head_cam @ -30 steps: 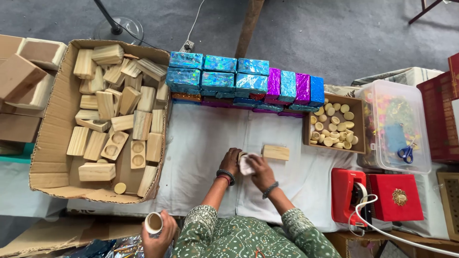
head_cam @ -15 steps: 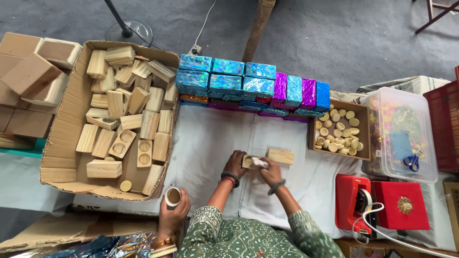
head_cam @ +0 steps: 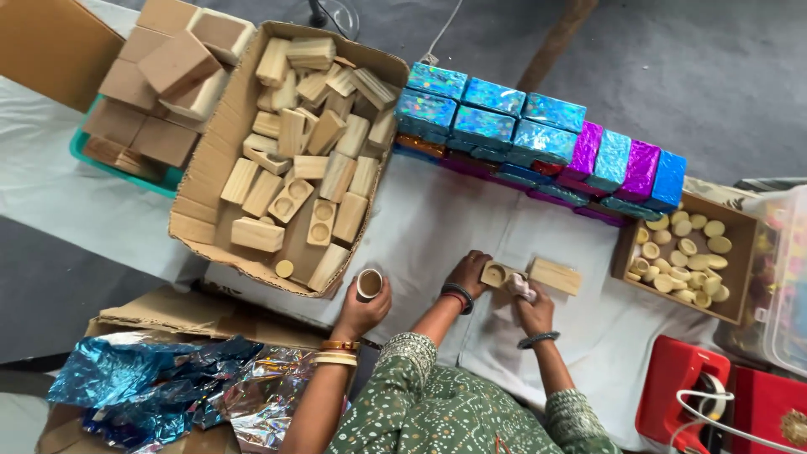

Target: The person wipes a rectangular wooden block with two circular indentations using a white cloth. They then pick up small, round wooden discs from a box and wipe each one individually with the cloth before placing them back.

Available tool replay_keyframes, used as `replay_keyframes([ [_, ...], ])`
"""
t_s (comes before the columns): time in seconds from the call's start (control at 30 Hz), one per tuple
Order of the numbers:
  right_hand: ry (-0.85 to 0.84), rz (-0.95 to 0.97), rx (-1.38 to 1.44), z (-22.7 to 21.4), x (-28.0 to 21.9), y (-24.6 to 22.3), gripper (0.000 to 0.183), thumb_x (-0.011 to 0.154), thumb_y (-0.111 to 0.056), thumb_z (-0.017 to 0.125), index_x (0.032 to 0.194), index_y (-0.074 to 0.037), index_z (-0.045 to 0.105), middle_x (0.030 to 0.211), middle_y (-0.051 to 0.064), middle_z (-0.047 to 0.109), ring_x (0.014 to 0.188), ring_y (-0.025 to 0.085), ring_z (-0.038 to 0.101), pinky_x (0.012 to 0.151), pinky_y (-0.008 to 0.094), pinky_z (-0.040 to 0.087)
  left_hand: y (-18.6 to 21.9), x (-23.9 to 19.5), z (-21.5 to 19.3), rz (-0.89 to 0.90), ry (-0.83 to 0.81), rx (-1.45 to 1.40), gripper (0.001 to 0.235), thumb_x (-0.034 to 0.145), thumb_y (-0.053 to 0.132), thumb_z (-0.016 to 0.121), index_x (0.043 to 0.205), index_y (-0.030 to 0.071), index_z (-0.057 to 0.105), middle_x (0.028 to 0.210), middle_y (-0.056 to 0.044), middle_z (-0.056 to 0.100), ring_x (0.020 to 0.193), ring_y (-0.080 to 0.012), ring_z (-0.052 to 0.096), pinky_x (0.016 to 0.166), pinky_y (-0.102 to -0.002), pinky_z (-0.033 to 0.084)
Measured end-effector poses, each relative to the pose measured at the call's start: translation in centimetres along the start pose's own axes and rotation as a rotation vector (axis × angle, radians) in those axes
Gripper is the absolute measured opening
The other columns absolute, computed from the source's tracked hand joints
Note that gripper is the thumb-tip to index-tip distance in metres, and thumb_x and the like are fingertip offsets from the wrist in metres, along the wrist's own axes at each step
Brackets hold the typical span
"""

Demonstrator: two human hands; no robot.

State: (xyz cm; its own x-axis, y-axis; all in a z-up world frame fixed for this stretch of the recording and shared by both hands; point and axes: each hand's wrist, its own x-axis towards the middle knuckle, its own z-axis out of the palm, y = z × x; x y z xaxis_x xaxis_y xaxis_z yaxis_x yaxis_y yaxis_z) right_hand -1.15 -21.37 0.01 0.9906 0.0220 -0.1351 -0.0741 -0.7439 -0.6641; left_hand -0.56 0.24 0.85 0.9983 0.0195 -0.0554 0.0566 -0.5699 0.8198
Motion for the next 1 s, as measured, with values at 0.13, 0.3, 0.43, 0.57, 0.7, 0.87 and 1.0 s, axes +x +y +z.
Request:
replay_keyframes([
  [0.13,0.054,-0.066,0.077,-2.9,-1.0,-2.8,0.044,0.083,-0.015,0.072,0.127,-0.015,0.069,0.122,0.013,0.071,0.110,0.033,0.070,0.094,0.044,0.057,0.1,0.4,0.5,-0.052,-0.029,0.014,0.058,0.074,0.017,0.085,0.127,0.015,0.060,0.135,-0.012,0.056,0.121,-0.0349,0.059,0.103,-0.043,0.050],
  [0.3,-0.031,-0.259,-0.302,-2.6,-1.2,-7.5,0.056,0.073,-0.010,0.072,0.128,-0.013,0.065,0.134,0.008,0.064,0.118,0.033,0.059,0.091,0.044,0.055,0.3,0.1,0.4,-0.058,-0.031,0.015,0.060,0.071,0.013,0.084,0.127,0.016,0.060,0.133,-0.011,0.057,0.121,-0.0342,0.059,0.102,-0.043,0.051],
  [0.43,-0.136,-0.232,-0.519,-1.8,-0.6,-7.9,0.049,0.073,-0.012,0.073,0.122,-0.013,0.065,0.131,0.006,0.063,0.120,0.031,0.058,0.091,0.043,0.055,-1.6,0.2,2.1,-0.012,0.014,0.006,0.056,0.075,0.010,0.079,0.128,0.016,0.061,0.134,-0.011,0.059,0.121,-0.0347,0.060,0.103,-0.044,0.051],
  [0.57,-0.176,-0.253,-0.509,-4.6,-0.2,-7.0,0.041,0.074,-0.010,0.071,0.115,-0.014,0.068,0.127,0.004,0.066,0.118,0.031,0.060,0.090,0.044,0.055,-0.9,0.4,1.1,0.021,0.000,-0.050,0.055,0.073,0.014,0.085,0.122,0.014,0.062,0.130,-0.014,0.058,0.118,-0.0361,0.059,0.100,-0.044,0.050],
  [0.7,0.023,-0.181,-0.332,-8.4,-0.6,-5.2,0.038,0.075,-0.007,0.068,0.112,-0.013,0.071,0.118,0.007,0.068,0.113,0.033,0.063,0.092,0.045,0.054,-1.6,1.1,1.8,0.079,0.033,0.016,0.053,0.071,0.014,0.085,0.119,0.011,0.063,0.126,-0.014,0.059,0.118,-0.0359,0.059,0.102,-0.043,0.052],
  [0.87,0.368,-0.211,-0.168,-6.8,-0.4,-3.0,0.038,0.079,-0.003,0.066,0.116,-0.007,0.069,0.122,0.014,0.065,0.113,0.037,0.062,0.098,0.046,0.052,3.2,0.2,-1.7,-0.027,0.001,0.045,0.060,0.067,0.019,0.090,0.118,0.010,0.060,0.125,-0.013,0.057,0.116,-0.0357,0.057,0.098,-0.045,0.050],
  [1.0,0.211,-0.308,-0.138,-1.1,-2.2,-5.0,0.049,0.071,-0.003,0.071,0.120,-0.004,0.066,0.128,0.018,0.061,0.115,0.040,0.058,0.096,0.046,0.051,2.5,0.0,-1.1,-0.086,-0.036,0.075,0.053,0.072,0.014,0.086,0.118,0.012,0.061,0.128,-0.010,0.056,0.117,-0.0347,0.057,0.099,-0.044,0.050],
])
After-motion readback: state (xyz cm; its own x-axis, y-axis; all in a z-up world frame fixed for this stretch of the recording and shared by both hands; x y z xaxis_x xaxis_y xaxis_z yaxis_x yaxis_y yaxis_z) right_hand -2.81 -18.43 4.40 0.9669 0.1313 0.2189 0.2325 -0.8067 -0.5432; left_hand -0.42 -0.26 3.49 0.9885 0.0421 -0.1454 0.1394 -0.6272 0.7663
